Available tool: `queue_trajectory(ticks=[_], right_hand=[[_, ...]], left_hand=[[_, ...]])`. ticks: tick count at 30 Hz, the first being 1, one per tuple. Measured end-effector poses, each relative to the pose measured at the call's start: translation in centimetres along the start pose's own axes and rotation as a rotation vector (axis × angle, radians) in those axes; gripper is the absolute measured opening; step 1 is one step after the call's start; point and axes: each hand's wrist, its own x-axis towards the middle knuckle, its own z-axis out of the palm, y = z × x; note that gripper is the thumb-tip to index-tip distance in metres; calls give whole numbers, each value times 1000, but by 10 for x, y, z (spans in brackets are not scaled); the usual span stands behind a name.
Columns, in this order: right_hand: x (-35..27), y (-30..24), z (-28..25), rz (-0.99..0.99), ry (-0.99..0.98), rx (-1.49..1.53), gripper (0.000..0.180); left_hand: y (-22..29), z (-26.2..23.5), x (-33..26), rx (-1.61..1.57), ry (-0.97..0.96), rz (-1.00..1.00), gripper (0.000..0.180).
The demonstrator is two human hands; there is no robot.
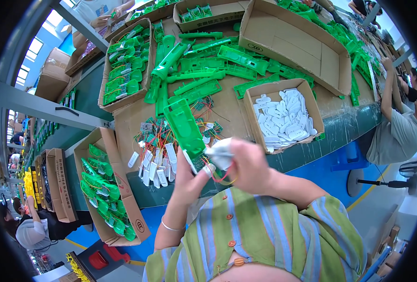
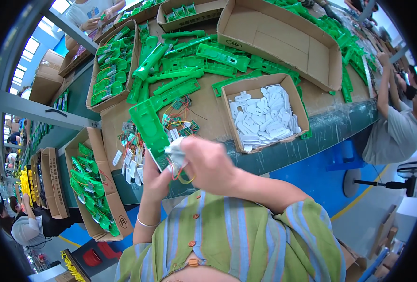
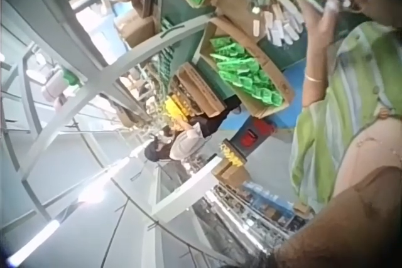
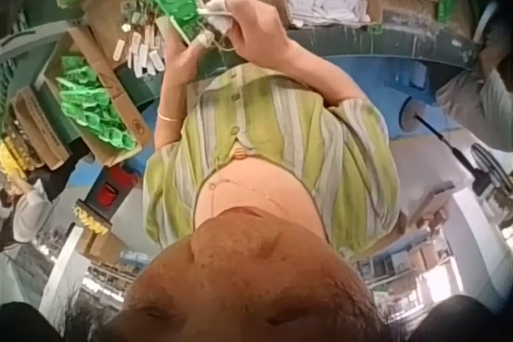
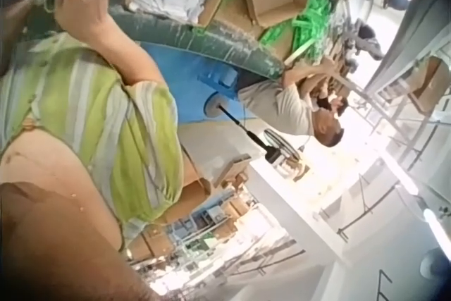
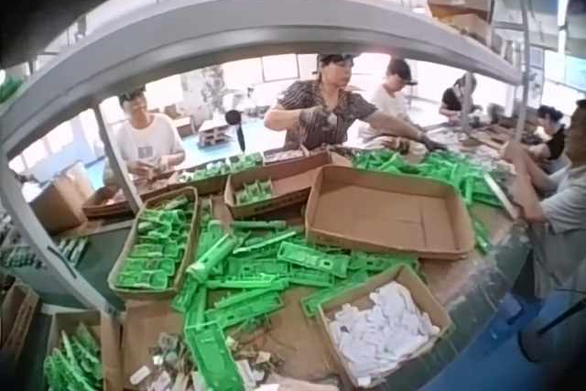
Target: Assembling electronic wiring and plastic attachments into green housing units on a production line.
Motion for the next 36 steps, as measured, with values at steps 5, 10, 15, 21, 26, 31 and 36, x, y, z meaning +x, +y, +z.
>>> queue_trajectory(ticks=[5, 10, 15, 21, 26, 31, 36], right_hand=[[11, 8, -23, 41, -29, -297, 25], [2, 23, -20, -85, 22, -342, 29], [26, 10, -28, -195, 171, -354, 25], [22, 29, -34, -286, 223, -175, 9], [25, 25, -22, -277, -87, -325, 31], [24, 50, -36, -204, 44, -159, 39], [34, 47, -29, -302, 81, 0, 26]], left_hand=[[-2, -20, 3, -788, -206, -170, 40], [3, -10, 2, -838, -137, -186, 50], [-1, -5, -1, -788, -123, -255, 49], [8, 21, -6, -350, -181, -230, 51], [9, 14, -17, -154, 62, -270, 53], [25, 23, -13, 4, 27, -308, 47], [48, 39, -24, -146, -93, -251, 42]])
